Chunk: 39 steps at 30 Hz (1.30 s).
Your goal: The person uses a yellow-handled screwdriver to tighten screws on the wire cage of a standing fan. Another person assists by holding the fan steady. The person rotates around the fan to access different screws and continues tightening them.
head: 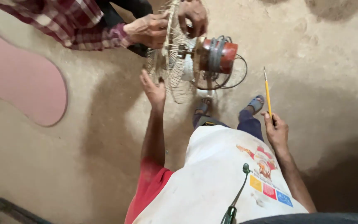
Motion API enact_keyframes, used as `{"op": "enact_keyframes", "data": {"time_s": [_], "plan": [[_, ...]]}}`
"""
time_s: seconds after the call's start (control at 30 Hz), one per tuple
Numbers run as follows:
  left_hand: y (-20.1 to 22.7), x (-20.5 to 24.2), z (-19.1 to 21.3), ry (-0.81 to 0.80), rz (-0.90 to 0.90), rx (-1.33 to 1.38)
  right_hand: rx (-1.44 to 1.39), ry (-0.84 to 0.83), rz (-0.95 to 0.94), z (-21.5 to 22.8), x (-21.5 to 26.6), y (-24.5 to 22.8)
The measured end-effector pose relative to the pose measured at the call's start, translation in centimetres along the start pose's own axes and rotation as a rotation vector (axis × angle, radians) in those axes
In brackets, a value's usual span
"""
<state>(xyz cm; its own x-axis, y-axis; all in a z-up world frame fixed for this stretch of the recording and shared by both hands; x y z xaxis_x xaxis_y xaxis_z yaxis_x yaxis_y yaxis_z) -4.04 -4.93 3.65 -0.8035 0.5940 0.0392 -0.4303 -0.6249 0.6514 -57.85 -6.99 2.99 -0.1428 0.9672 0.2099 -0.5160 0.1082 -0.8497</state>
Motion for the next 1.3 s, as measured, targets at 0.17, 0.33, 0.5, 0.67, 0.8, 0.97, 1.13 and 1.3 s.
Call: {"op": "enact_keyframes", "data": {"time_s": [0.17,0.33,0.5,0.67,0.8,0.97,1.13,1.3], "plan": [[5.5,6.2,1.6,0.448,0.018,0.000,0.003,-0.055,0.040,7.3,-7.6,2.5],[8.3,8.9,1.1,0.436,0.115,0.044,-0.071,-0.221,0.032,11.1,-13.7,3.8],[6.2,8.4,-2.6,0.316,0.409,0.219,0.008,-0.389,0.128,10.6,-20.9,1.4],[5.7,8.2,-3.8,0.476,0.520,0.152,-0.004,-0.536,0.093,8.1,-27.9,-0.1],[5.7,8.7,-4.1,0.709,0.574,0.121,-0.075,-0.630,0.083,6.3,-32.5,0.2],[6.0,8.4,-3.4,0.832,0.641,0.216,-0.123,-0.708,0.223,3.7,-39.2,-3.3],[6.4,9.6,-3.5,0.815,0.918,0.230,-0.199,-0.832,0.029,0.2,-43.2,-4.4],[5.9,12.4,-4.2,0.879,0.805,-0.058,-0.298,-0.929,-0.112,-4.6,-47.3,-4.9]]}}
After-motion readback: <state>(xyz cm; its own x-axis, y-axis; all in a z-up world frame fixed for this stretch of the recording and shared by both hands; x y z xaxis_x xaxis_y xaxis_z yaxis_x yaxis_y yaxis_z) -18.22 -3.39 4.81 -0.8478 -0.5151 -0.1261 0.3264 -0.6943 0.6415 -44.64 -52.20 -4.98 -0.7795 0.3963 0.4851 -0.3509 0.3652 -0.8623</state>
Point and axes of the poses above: each hand's wrist, its own x-axis away from the middle knuckle, its own z-axis out of the back of the hand, y = z × x, the point moved 9 cm from there along -x, towards the middle knuckle, and after that the axes turned 11 degrees about z, right-handed, at the moved point
